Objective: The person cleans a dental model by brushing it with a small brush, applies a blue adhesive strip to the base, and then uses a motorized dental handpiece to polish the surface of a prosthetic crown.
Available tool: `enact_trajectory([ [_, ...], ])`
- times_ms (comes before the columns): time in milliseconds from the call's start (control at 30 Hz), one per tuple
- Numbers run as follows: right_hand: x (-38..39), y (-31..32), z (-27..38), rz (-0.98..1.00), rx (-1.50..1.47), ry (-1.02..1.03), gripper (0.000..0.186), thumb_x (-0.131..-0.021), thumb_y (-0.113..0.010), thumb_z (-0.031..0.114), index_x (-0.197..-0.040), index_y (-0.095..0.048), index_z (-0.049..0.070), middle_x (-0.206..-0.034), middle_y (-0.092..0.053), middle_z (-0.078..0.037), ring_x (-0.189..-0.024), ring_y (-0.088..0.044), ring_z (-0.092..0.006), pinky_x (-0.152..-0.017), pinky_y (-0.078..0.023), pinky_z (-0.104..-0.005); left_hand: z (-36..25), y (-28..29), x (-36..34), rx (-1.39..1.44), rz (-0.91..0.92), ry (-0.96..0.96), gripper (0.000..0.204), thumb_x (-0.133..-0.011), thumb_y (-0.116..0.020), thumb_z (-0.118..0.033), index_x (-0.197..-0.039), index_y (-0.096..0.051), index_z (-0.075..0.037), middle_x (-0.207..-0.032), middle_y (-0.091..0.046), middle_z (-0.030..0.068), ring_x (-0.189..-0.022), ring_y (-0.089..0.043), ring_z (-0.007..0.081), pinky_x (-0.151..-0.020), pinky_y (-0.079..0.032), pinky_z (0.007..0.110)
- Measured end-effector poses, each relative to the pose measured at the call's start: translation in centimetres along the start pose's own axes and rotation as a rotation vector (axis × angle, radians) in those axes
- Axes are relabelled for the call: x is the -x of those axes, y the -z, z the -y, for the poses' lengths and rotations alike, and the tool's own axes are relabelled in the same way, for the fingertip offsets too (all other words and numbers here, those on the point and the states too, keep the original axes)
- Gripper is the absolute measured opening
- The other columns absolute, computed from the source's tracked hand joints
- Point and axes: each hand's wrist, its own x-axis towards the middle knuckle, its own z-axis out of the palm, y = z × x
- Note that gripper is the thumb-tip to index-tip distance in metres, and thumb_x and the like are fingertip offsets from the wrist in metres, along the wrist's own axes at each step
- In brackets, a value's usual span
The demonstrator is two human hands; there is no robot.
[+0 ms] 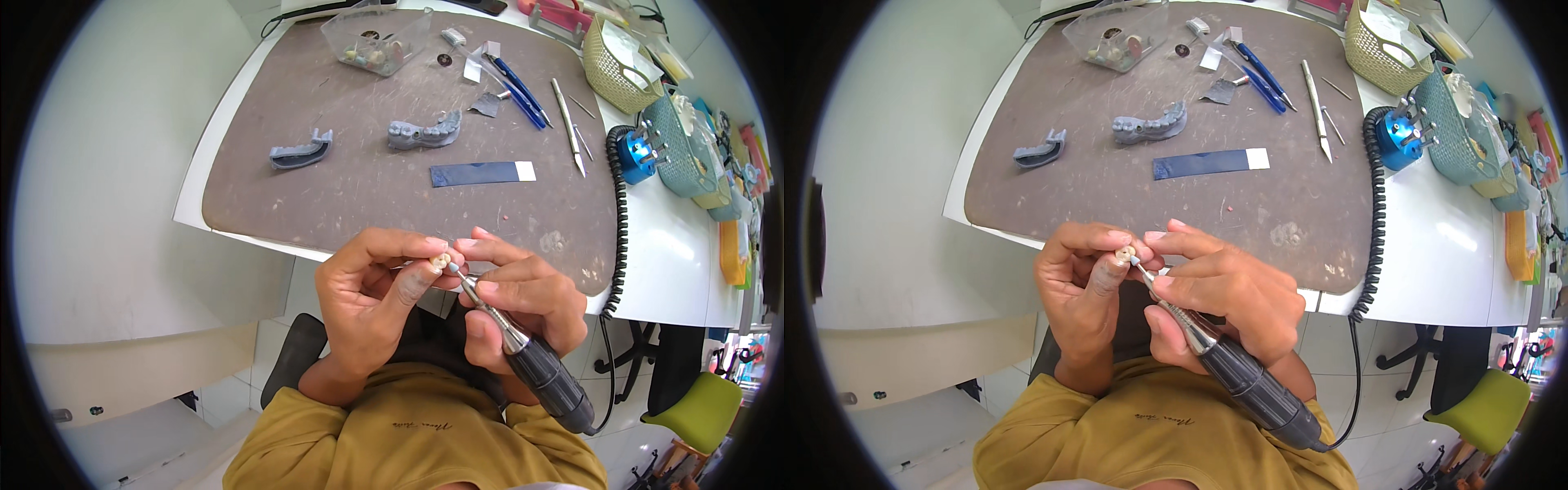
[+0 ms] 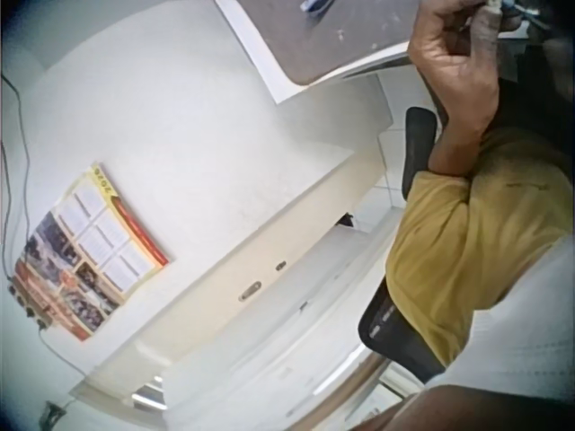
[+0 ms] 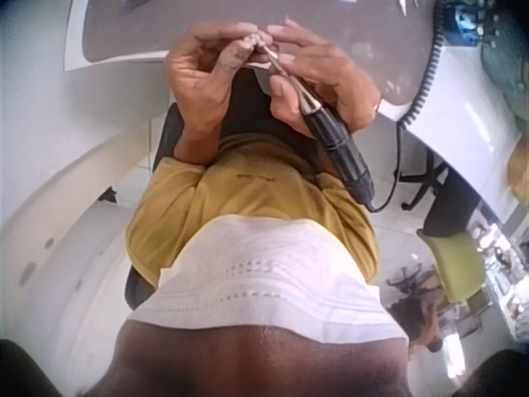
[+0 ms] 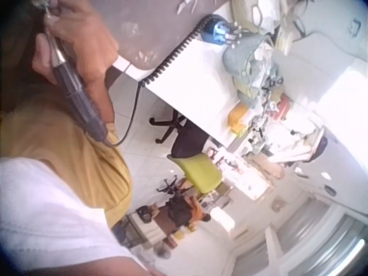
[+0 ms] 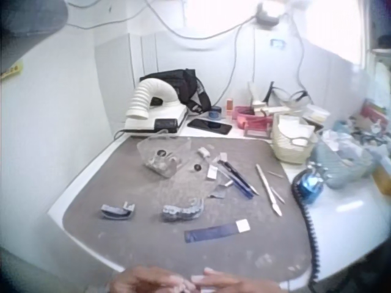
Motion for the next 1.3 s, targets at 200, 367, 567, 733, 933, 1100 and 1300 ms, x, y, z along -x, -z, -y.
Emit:
enact_trajectory([
  [200,-0.25,0.27,0.17,0.038,-0.010,-0.020,0.024,-0.075,-0.085,0.000,-0.094,-0.069,-0.001,-0.086,-0.074,-0.016,-0.098,-0.076,-0.0379,-0.094,-0.060,-0.0525,0.15,0.12,0.15,-0.010,-0.003,-0.020,0.013,-0.098,-0.067,0.003,-0.109,-0.066,0.008,-0.103,-0.073,0.0200,-0.095,-0.074,0.0229,-0.085,-0.064,0.035],
  [367,-0.21,0.21,0.17,0.047,-0.013,-0.015,0.026,-0.075,-0.086,0.000,-0.096,-0.069,-0.001,-0.087,-0.074,-0.016,-0.099,-0.076,-0.0378,-0.095,-0.060,-0.0533,0.23,0.18,0.15,-0.007,-0.008,-0.031,0.012,-0.098,-0.066,0.004,-0.109,-0.067,0.007,-0.104,-0.072,0.0193,-0.094,-0.074,0.0223,-0.086,-0.063,0.035],
  [567,-0.15,0.30,0.26,0.075,0.013,-0.028,0.024,-0.079,-0.084,0.006,-0.097,-0.067,0.000,-0.085,-0.074,-0.015,-0.100,-0.075,-0.0386,-0.096,-0.058,-0.0554,0.29,0.34,0.25,0.017,0.014,-0.040,0.012,-0.098,-0.066,0.004,-0.109,-0.067,0.007,-0.105,-0.072,0.0196,-0.096,-0.073,0.0220,-0.086,-0.063,0.034],
  [733,-0.33,0.28,0.29,0.075,0.002,-0.019,0.026,-0.075,-0.087,0.002,-0.096,-0.070,0.000,-0.087,-0.075,-0.014,-0.101,-0.076,-0.0373,-0.096,-0.059,-0.0536,0.32,0.28,0.20,0.006,0.019,-0.052,0.012,-0.097,-0.067,0.004,-0.109,-0.067,0.007,-0.107,-0.072,0.0199,-0.097,-0.073,0.0219,-0.086,-0.063,0.034],
  [933,-0.41,0.35,0.40,0.078,0.012,-0.013,0.025,-0.076,-0.086,0.002,-0.096,-0.070,0.001,-0.086,-0.074,-0.012,-0.101,-0.076,-0.0369,-0.096,-0.059,-0.0536,0.43,0.18,0.25,0.006,0.009,-0.054,0.012,-0.097,-0.068,0.003,-0.109,-0.068,0.006,-0.106,-0.072,0.0192,-0.097,-0.073,0.0220,-0.086,-0.063,0.033],
  [1100,-0.18,0.28,0.40,0.058,-0.006,-0.033,0.026,-0.076,-0.087,0.003,-0.096,-0.070,0.001,-0.087,-0.075,-0.012,-0.101,-0.076,-0.0369,-0.097,-0.059,-0.0537,0.30,0.20,0.33,0.012,-0.001,-0.032,0.012,-0.097,-0.069,0.002,-0.108,-0.067,0.006,-0.106,-0.072,0.0193,-0.096,-0.074,0.0216,-0.084,-0.063,0.034],
  [1300,-0.24,0.35,0.38,0.076,-0.015,-0.026,0.026,-0.077,-0.087,0.004,-0.096,-0.071,0.001,-0.087,-0.075,-0.012,-0.101,-0.076,-0.0366,-0.097,-0.059,-0.0533,0.31,0.26,0.29,0.019,0.000,-0.038,0.013,-0.098,-0.068,0.001,-0.109,-0.067,0.007,-0.106,-0.072,0.0195,-0.095,-0.074,0.0223,-0.084,-0.064,0.034],
])
